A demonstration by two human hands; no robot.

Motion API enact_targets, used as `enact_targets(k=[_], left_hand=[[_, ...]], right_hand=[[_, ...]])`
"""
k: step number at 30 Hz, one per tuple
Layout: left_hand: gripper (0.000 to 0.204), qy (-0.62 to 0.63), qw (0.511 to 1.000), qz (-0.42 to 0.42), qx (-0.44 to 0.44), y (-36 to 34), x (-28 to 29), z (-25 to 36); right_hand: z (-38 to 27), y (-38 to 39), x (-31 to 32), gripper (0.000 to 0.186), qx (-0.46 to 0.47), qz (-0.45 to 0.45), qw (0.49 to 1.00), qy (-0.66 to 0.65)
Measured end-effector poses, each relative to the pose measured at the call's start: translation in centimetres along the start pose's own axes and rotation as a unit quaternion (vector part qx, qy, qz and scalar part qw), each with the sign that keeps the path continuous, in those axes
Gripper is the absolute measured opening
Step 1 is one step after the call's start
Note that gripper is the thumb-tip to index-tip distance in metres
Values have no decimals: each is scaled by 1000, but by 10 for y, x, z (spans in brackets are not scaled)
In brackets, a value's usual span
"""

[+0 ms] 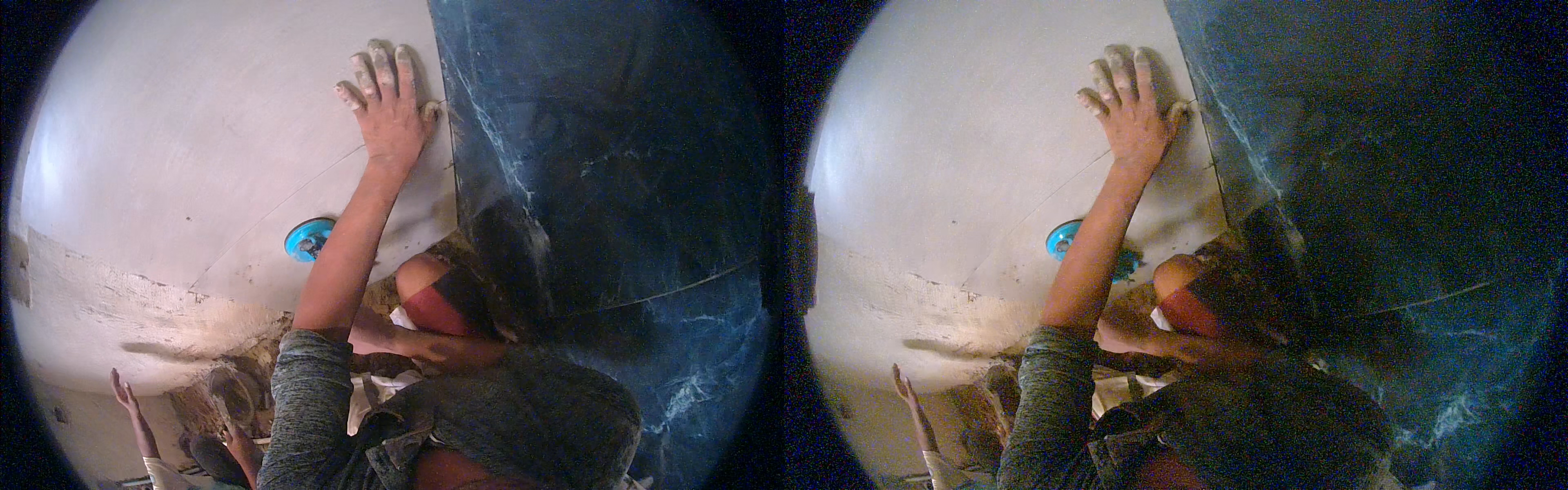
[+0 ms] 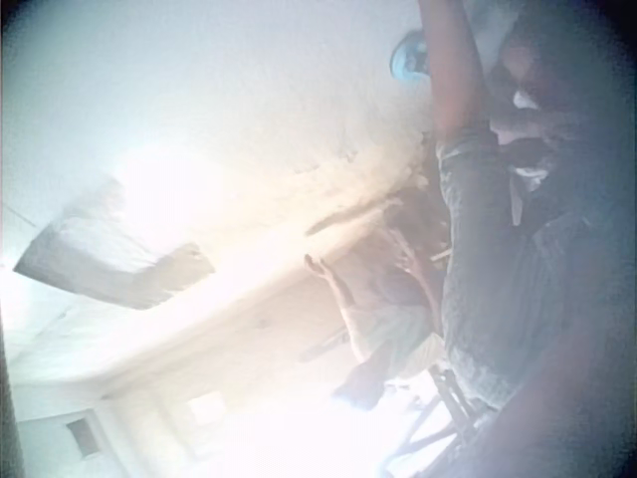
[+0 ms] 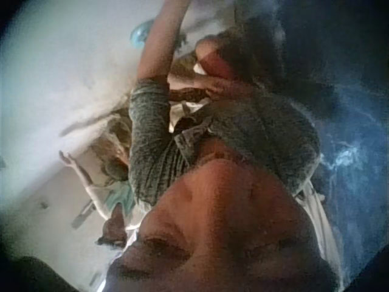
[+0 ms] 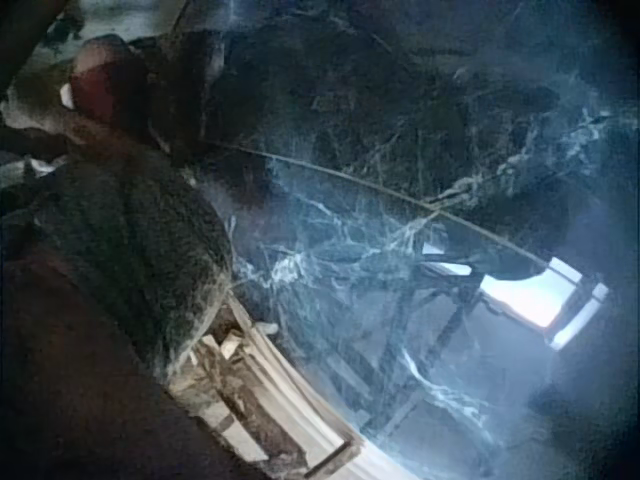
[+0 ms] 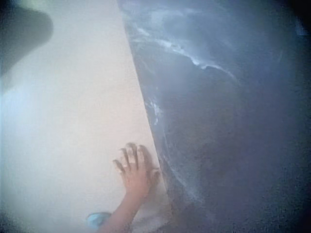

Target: The person applies mortar and presses a large tile onto a wall using a suction cup tool, then taps the tile with a mallet and wipes away excess mortar.

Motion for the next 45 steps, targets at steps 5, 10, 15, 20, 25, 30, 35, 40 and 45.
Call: enact_targets(k=[5, 10, 15, 20, 25, 30, 35, 40, 45], left_hand=[[100, 47, 998, 28, 20, 5, -5, 2], [101, 47, 998, 39, 13, 0, -3, 6], [97, 11, 1000, 13, 7, 13, 1, -13], [95, 4, 999, 30, 15, 19, 11, -27], [95, 4, 1000, 13, 22, 28, 19, -40], [96, 7, 999, 16, 31, 31, 27, -45], [96, -86, 995, -38, 38, 40, 42, -65], [104, 163, 974, -48, 150, 92, 96, -115], [83, 117, 961, -18, 249, 189, 129, -166]], right_hand=[[11, 4, 5, 30, -34, -26, 999, 9], [23, 8, 8, 28, -60, -40, 996, 49], [7, 0, 35, 25, -223, -25, 973, -55], [18, 2, 34, 44, -189, 3, 981, -41], [13, 1, 30, 35, -172, 38, 984, -34], [27, 7, 22, 38, -153, 76, 984, -51], [31, 4, 21, 43, -167, 56, 983, -55], [4, -2, 43, 42, -214, 16, 975, -55], [0, -11, 47, 43, -231, -37, 972, -8]])
Point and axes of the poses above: each hand's wrist, its own y-axis away from the middle knuckle, its own x-axis out of the back of the hand, z = x × y, the point moved 4 cm from there along -y, towards the middle knuckle, and after that the axes turned 14 degrees about -y, right-handed, at the moved point
